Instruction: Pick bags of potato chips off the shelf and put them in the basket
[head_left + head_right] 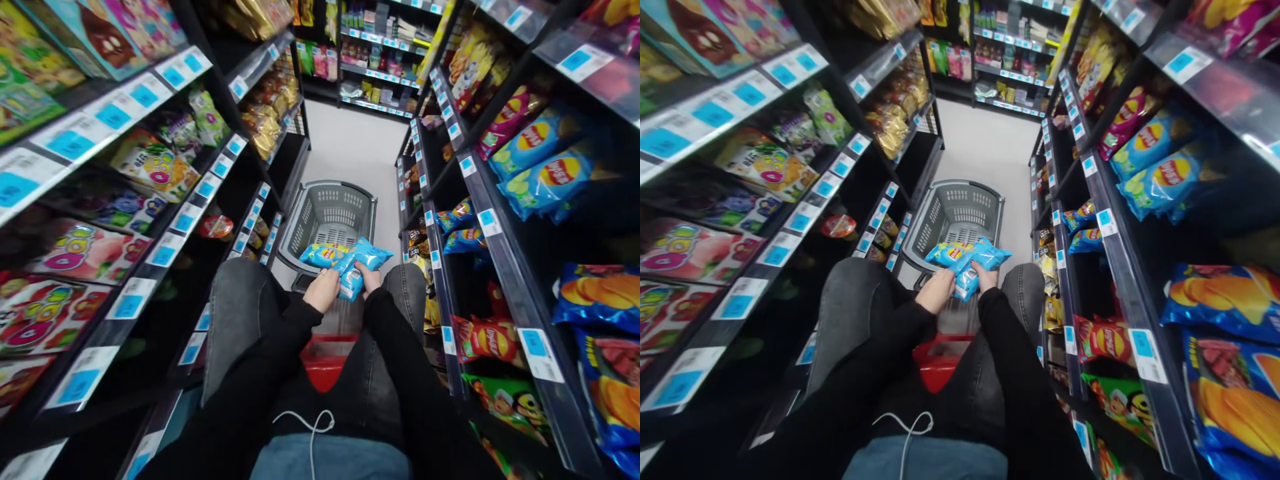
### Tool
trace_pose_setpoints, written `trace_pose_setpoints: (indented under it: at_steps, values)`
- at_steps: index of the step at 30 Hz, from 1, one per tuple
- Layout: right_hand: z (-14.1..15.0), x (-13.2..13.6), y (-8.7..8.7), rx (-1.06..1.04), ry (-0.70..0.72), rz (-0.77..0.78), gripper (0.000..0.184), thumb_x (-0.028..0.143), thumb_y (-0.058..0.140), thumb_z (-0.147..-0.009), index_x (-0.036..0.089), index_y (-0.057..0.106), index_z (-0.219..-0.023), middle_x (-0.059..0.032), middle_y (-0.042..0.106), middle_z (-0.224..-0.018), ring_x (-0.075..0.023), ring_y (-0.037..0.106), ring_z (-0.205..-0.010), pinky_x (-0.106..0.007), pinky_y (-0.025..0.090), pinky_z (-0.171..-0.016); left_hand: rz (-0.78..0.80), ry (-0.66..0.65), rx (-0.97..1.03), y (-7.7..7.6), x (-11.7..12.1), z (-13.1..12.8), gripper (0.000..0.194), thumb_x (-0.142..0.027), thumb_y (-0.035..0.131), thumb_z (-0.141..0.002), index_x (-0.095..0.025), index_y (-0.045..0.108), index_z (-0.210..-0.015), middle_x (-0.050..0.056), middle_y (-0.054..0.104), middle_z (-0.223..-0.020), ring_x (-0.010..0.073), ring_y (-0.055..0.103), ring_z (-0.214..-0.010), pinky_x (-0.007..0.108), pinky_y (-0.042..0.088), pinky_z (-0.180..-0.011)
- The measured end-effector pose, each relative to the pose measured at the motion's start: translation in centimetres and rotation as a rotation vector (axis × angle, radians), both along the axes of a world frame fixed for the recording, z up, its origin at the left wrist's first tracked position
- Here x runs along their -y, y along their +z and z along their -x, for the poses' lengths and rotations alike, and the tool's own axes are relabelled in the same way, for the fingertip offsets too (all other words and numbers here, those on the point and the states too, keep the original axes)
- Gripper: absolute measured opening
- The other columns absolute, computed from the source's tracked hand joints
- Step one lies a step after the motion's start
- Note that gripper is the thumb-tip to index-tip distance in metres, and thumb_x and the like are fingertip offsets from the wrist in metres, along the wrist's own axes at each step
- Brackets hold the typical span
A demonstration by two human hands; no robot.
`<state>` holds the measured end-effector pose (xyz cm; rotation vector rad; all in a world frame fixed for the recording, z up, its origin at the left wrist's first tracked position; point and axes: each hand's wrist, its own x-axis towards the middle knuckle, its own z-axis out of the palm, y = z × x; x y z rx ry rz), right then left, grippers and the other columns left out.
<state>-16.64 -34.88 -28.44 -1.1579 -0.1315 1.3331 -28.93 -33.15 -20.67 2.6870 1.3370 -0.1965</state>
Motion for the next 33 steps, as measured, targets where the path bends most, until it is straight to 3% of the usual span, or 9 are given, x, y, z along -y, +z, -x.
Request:
trace_pose_setpoints:
  at_steps: [4,7,12,17,21,24,28,30,33]
  values:
    - [-1.0,0.1,0.7,-0.142,0.023,0.119,0.03,0.021,0.076,-0.06,0.017,0.062,-0.086,-0.0079,0.071,-0.083,-0.0269,0.069,-0.081,-0.045,0.056,-0.077,0.083,-0.062,0.072,0.7,-1.3,1.2,0.023,-0.024,0.04,-0.091,-0.017,0.058,-0.078,0.006,0.061,-0.081,0.0219,0.052,-0.089,0.035,0.038,-0.082]
    - [-1.5,0.1,1.3,-0.201,0.009,0.127,0.032,0.015,0.077,-0.06,0.014,0.063,-0.088,-0.0064,0.072,-0.082,-0.024,0.069,-0.083,-0.041,0.057,-0.08,0.108,-0.021,0.122,0.5,-1.3,1.7,0.027,-0.028,0.038,-0.092,-0.018,0.059,-0.078,0.005,0.059,-0.082,0.0214,0.049,-0.086,0.036,0.036,-0.08]
    - [-1.8,0.1,1.8,-0.258,-0.065,0.131,0.035,0.012,0.077,-0.061,0.013,0.061,-0.093,-0.0046,0.073,-0.081,-0.0209,0.07,-0.081,-0.038,0.058,-0.08,0.056,0.135,0.206,0.1,0.6,1.1,0.025,-0.033,0.045,-0.089,-0.017,0.063,-0.094,0.014,0.052,-0.106,0.0289,0.041,-0.098,0.046,0.032,-0.087]
    - [-2.3,0.4,2.2,-0.315,-0.097,0.112,0.03,0.011,0.076,-0.063,0.012,0.063,-0.09,-0.0059,0.073,-0.082,-0.0204,0.07,-0.078,-0.035,0.059,-0.077,0.11,0.274,0.314,0.2,1.2,0.6,0.018,-0.03,0.053,-0.085,-0.019,0.066,-0.09,0.012,0.046,-0.112,0.0286,0.039,-0.104,0.046,0.033,-0.093]
    - [-2.3,0.3,2.2,-0.351,-0.11,0.105,0.027,0.011,0.074,-0.065,0.012,0.064,-0.09,-0.005,0.073,-0.081,-0.0199,0.07,-0.077,-0.033,0.059,-0.077,0.141,0.466,0.407,-0.1,0.7,0.7,0.014,-0.031,0.058,-0.082,-0.019,0.064,-0.083,0.011,0.043,-0.115,0.0311,0.037,-0.114,0.051,0.031,-0.099]
    - [-1.9,0.2,2.2,-0.376,-0.123,0.108,0.025,0.012,0.072,-0.068,0.013,0.063,-0.091,-0.004,0.073,-0.079,-0.019,0.07,-0.075,-0.034,0.059,-0.077,0.151,0.641,0.487,-0.7,0.8,0.8,0.022,-0.032,0.059,-0.082,-0.014,0.058,-0.094,0.017,0.042,-0.12,0.033,0.04,-0.118,0.055,0.031,-0.101]
    - [-1.2,0.1,2.5,-0.403,-0.151,0.077,0.028,0.015,0.071,-0.07,0.015,0.061,-0.096,-0.0021,0.073,-0.081,-0.0174,0.069,-0.079,-0.032,0.058,-0.079,0.374,0.768,0.621,-1.4,0.9,0.8,0.034,-0.045,0.054,-0.084,-0.011,0.054,-0.089,0.014,0.06,-0.089,0.0261,0.062,-0.085,0.047,0.052,-0.078]
    - [-0.9,0.1,2.8,-0.412,-0.151,0.058,0.03,0.016,0.073,-0.069,0.016,0.06,-0.096,-0.0016,0.072,-0.08,-0.0176,0.069,-0.08,-0.032,0.058,-0.079,0.511,0.777,0.702,-1.3,0.8,0.7,0.036,-0.048,0.053,-0.084,-0.013,0.055,-0.084,0.008,0.063,-0.073,0.0209,0.064,-0.066,0.039,0.056,-0.063]
    - [-0.6,0.3,3.1,-0.437,-0.102,0.025,0.029,0.017,0.074,-0.068,0.015,0.061,-0.094,-0.0031,0.072,-0.079,-0.0194,0.069,-0.076,-0.035,0.058,-0.077,0.602,0.791,0.813,-0.7,0.4,0.9,0.034,-0.047,0.063,-0.076,-0.014,0.057,-0.076,0.003,0.063,-0.06,0.0178,0.064,-0.055,0.032,0.056,-0.053]
